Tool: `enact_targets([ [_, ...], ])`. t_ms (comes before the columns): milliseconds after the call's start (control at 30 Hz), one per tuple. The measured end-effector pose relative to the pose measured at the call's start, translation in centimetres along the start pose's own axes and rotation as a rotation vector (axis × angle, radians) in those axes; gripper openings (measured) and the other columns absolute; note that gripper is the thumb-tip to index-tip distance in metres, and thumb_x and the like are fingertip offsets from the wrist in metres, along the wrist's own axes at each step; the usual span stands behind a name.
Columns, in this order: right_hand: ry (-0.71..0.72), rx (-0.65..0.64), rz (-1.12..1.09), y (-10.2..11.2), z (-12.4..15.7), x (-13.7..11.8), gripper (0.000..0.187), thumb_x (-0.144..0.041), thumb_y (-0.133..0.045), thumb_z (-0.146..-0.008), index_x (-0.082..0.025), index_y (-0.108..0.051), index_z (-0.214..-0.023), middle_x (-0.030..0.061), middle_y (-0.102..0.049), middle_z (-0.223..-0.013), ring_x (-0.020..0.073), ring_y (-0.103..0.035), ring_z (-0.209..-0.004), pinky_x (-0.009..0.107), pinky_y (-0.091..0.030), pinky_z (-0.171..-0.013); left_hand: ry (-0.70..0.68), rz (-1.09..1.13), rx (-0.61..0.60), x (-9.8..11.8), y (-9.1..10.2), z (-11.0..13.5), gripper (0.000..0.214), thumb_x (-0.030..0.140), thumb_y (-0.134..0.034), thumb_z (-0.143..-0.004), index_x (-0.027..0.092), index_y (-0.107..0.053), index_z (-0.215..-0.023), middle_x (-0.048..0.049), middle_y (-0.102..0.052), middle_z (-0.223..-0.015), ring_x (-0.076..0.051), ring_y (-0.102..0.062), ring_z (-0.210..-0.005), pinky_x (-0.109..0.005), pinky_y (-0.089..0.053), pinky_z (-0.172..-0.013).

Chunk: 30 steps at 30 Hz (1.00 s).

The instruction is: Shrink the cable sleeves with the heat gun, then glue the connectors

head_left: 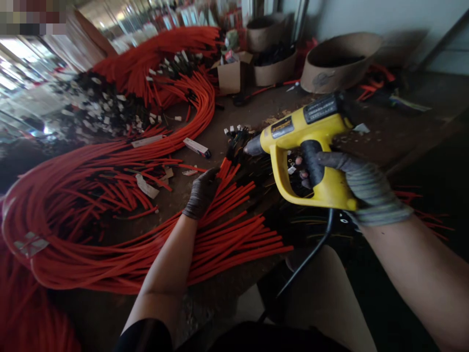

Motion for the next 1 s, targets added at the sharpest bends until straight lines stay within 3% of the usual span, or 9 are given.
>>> enact_targets([
  [100, 0.008, -0.023, -0.043, 0.3, 0.2, -0.1, 0.020, -0.016, -0.074, -0.068, -0.022, -0.074, -0.087, -0.0022, -0.072, -0.081, 0.0099, -0.066, -0.061, 0.018, -0.060, -0.054, -0.071, -0.001, -0.037, 0.6, -0.2, 0.0, 0.037, 0.017, -0.060, -0.083, 0.015, -0.070, -0.119, -0.0064, -0.076, -0.108, -0.017, -0.071, -0.094, -0.027, -0.056, -0.088],
  [200, -0.023, -0.008, -0.063, 1.0, 0.3, 0.2, 0.012, -0.017, -0.069, -0.072, -0.021, -0.073, -0.083, -0.0013, -0.070, -0.075, 0.0104, -0.064, -0.058, 0.018, -0.060, -0.052, -0.043, -0.187, -0.055, 0.8, -0.7, -0.3, 0.034, 0.019, -0.063, -0.083, 0.014, -0.072, -0.116, -0.0109, -0.076, -0.109, -0.023, -0.071, -0.100, -0.035, -0.054, -0.095],
  [333, -0.047, 0.030, -0.066, 1.2, 0.6, 0.3, 0.013, -0.016, -0.064, -0.075, -0.018, -0.073, -0.085, 0.0010, -0.069, -0.074, 0.0105, -0.063, -0.057, 0.018, -0.059, -0.053, -0.033, -0.341, -0.086, 1.0, -1.6, -0.9, 0.055, 0.029, -0.079, -0.072, 0.013, -0.068, -0.124, -0.0169, -0.073, -0.115, -0.034, -0.069, -0.107, -0.045, -0.052, -0.099],
  [533, -0.030, 0.057, -0.116, 1.4, 2.0, 0.1, 0.017, -0.016, -0.061, -0.076, -0.020, -0.073, -0.086, 0.0012, -0.070, -0.079, 0.0116, -0.064, -0.060, 0.019, -0.060, -0.053, -0.022, 0.237, 0.019, 0.1, -0.4, -1.7, 0.066, 0.043, -0.079, -0.070, 0.007, -0.065, -0.123, -0.0141, -0.074, -0.111, -0.025, -0.070, -0.098, -0.036, -0.056, -0.091],
  [600, 0.005, 0.047, -0.112, 1.9, 2.5, -0.3, 0.017, -0.017, -0.061, -0.075, -0.021, -0.074, -0.085, 0.0018, -0.071, -0.083, 0.0119, -0.064, -0.061, 0.020, -0.060, -0.054, -0.057, 0.316, 0.035, 0.3, 0.0, -1.7, 0.067, 0.045, -0.077, -0.072, 0.007, -0.064, -0.125, -0.0141, -0.073, -0.113, -0.024, -0.069, -0.100, -0.035, -0.055, -0.092],
  [667, 0.031, 0.027, -0.085, 2.3, 2.8, -0.6, 0.017, -0.018, -0.062, -0.075, -0.021, -0.074, -0.086, 0.0025, -0.071, -0.084, 0.0121, -0.063, -0.060, 0.020, -0.060, -0.054, -0.050, 0.189, -0.049, 0.8, -0.5, -1.5, 0.061, 0.044, -0.075, -0.076, 0.007, -0.066, -0.124, -0.0139, -0.073, -0.111, -0.025, -0.068, -0.099, -0.036, -0.054, -0.094],
  [767, 0.017, 0.037, -0.052, 2.5, 2.9, -0.8, 0.018, -0.019, -0.065, -0.072, -0.020, -0.074, -0.087, 0.0025, -0.070, -0.084, 0.0123, -0.062, -0.059, 0.021, -0.060, -0.053, -0.021, -0.312, -0.177, 1.9, -1.5, -0.7, 0.049, 0.042, -0.066, -0.085, 0.013, -0.068, -0.124, -0.0160, -0.070, -0.111, -0.029, -0.067, -0.100, -0.041, -0.052, -0.093],
  [833, -0.015, 0.071, -0.062, 2.3, 2.7, -0.8, 0.019, -0.017, -0.066, -0.070, -0.019, -0.074, -0.087, 0.0022, -0.070, -0.083, 0.0131, -0.063, -0.061, 0.021, -0.061, -0.054, -0.036, -0.617, -0.191, 2.9, -1.6, 0.1, 0.048, 0.045, -0.059, -0.090, 0.018, -0.065, -0.129, -0.0173, -0.064, -0.118, -0.033, -0.064, -0.105, -0.042, -0.052, -0.090],
  [1000, -0.044, 0.131, -0.054, 1.3, 2.0, -0.7, 0.016, -0.014, -0.062, -0.073, -0.019, -0.072, -0.083, 0.0016, -0.069, -0.078, 0.0121, -0.063, -0.058, 0.019, -0.059, -0.051, -0.053, -0.831, -0.219, 4.3, -1.6, 2.1, 0.051, 0.040, -0.050, -0.095, 0.026, -0.050, -0.144, -0.0137, -0.056, -0.134, -0.028, -0.063, -0.109, -0.033, -0.052, -0.086],
])
Point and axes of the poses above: each hand's wrist, its own z-axis away from the middle knuckle, its own y-axis out of the back of the hand, x = y × z, the point moved 6 cm from there along -z, towards the middle knuckle
